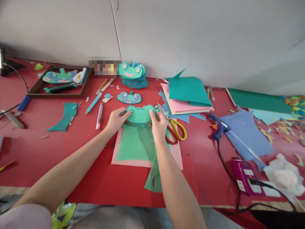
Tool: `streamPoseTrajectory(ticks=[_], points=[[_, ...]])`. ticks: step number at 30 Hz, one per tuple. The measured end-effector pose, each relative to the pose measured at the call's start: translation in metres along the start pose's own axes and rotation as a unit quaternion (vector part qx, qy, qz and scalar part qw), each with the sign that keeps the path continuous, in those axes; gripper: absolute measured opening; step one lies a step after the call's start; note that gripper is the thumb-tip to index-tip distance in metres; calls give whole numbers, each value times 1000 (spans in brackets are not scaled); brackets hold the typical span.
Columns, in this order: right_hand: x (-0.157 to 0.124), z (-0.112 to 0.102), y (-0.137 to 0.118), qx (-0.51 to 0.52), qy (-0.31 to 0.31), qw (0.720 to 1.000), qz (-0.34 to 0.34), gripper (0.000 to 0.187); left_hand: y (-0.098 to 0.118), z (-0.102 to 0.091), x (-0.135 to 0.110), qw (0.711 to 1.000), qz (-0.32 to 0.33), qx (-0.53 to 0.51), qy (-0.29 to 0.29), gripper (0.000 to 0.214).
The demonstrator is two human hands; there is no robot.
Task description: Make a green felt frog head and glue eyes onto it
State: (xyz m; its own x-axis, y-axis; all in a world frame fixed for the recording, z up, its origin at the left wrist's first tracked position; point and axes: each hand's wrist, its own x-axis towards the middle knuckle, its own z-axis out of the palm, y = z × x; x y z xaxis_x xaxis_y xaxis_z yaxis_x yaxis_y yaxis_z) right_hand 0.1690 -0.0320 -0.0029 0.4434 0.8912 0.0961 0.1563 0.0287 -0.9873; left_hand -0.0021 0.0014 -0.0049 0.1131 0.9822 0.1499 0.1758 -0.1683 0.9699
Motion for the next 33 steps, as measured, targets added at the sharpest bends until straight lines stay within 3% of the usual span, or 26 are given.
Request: streamPoseTrajectory(ticks=[17,29,33], points=[[-1,0,-2,-8,-1,1000,-4,36,7,1,-1,998,-32,-41,25,24],[1,-2,0,-22,5,1000,-17,35,5,-1,-3,1000,4,29,-11,47],[0,-2,-1,-18,16,999,-24,35,6,1,-4,999,-31,-6,-36,43]])
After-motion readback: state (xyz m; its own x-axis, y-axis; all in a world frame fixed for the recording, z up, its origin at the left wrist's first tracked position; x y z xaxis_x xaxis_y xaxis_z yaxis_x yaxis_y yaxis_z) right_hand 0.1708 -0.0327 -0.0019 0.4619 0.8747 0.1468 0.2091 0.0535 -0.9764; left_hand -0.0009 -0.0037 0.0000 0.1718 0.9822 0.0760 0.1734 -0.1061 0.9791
